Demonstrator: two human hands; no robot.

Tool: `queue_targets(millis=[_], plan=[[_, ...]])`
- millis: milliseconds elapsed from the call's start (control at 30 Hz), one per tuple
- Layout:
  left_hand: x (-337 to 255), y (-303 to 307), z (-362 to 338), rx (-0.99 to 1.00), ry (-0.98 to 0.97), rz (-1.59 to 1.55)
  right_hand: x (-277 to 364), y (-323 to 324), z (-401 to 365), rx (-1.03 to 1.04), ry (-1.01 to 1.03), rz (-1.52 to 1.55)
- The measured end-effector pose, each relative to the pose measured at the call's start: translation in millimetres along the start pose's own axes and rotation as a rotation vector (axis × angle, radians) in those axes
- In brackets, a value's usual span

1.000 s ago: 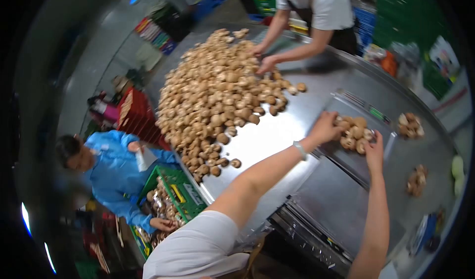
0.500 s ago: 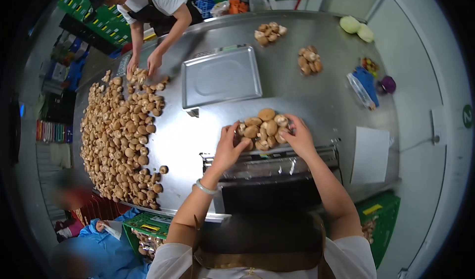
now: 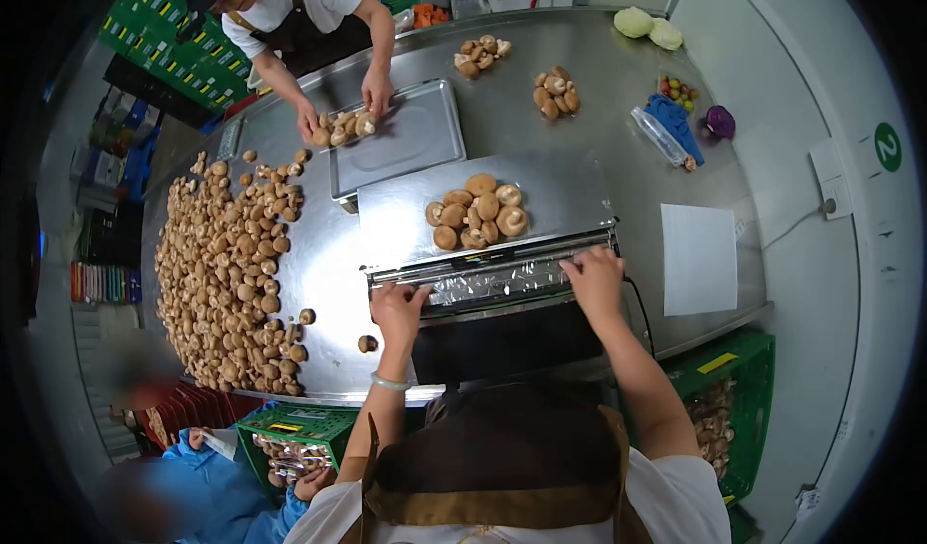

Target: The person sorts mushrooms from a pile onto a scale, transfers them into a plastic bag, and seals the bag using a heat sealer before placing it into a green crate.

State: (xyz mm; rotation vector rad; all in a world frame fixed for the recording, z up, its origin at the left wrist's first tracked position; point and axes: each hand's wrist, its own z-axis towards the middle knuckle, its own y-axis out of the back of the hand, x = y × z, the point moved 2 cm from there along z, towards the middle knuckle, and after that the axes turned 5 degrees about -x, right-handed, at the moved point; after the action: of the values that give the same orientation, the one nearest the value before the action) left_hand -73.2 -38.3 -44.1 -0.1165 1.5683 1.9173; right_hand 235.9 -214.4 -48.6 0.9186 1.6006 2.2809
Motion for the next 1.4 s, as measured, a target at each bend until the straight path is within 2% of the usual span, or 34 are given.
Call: queue_targets(millis=[67,167,200,300,333,400,433,467,500,533,567,600,633,700,800,900,933,1033,1067,1167,1233,1300,1367,1400], plan=[[-4,-13,0,0.047,0.081,-0.018,6,-10,4,-0.003,0.115,0.103],[24,11,23,0.545,0.393,-0.613,-17,14,21,0.532,-0.172,0.661],[21,36,35,0.629,0.431,-0.820,-17,41,26,0.674,-0.227,1.043],[-14,103,81,0.759,0.470,-1.258,3,90,47,0.757,-0.318,1.566],[-24,111,99,0.740,0.424,-1.379,13,95,62,0.618,-0.248,1.716],[-40,100,137,0.494,0.308,-1.721,47,96,104,0.319,-0.099,1.997],[-41,82,150,0.386,0.370,-1.848,71,91,124,0.137,-0.231,1.922],[-54,61,166,0.338,0.320,-1.830,86,87,144,-0.044,-0.357,1.834],[-52,23,177,0.252,0.202,-1.669,73,51,163,-0.017,-0.291,1.528],[-42,-18,181,0.188,0.196,-1.449,70,18,172,0.014,-0.181,1.315],[-36,-42,181,0.175,0.160,-1.100,66,-16,181,0.024,-0.073,1.103],[-27,-65,176,0.211,0.168,-0.726,50,-60,184,0.088,-0.040,0.725],[-25,-80,166,0.260,0.075,-0.644,51,-69,181,0.184,0.002,0.625],[-13,-99,156,0.374,0.099,-0.554,52,-81,175,0.372,0.078,0.417],[-16,-81,147,0.567,0.278,-0.960,56,-46,170,0.663,-0.016,0.610],[-12,-61,125,0.689,0.103,-0.760,42,-47,138,0.736,0.085,0.728],[-18,-58,117,0.524,-0.081,-0.713,42,-41,129,0.712,0.141,0.752],[-27,-41,97,0.465,-0.121,-0.509,36,-45,107,0.338,0.453,0.720],[-35,-32,93,0.442,-0.094,-0.411,43,-34,101,0.338,0.384,0.695],[-70,34,68,0.254,-0.040,-0.530,69,30,75,0.364,0.212,0.655],[-84,71,52,0.316,0.022,-0.596,91,87,62,0.434,0.144,0.676],[-88,93,24,0.420,0.109,-0.580,83,91,36,0.497,0.161,0.699],[-72,81,-5,0.519,0.188,-0.632,72,82,11,0.611,0.155,0.722],[-62,69,-18,0.560,0.228,-0.587,70,77,-5,0.716,-0.028,0.797]])
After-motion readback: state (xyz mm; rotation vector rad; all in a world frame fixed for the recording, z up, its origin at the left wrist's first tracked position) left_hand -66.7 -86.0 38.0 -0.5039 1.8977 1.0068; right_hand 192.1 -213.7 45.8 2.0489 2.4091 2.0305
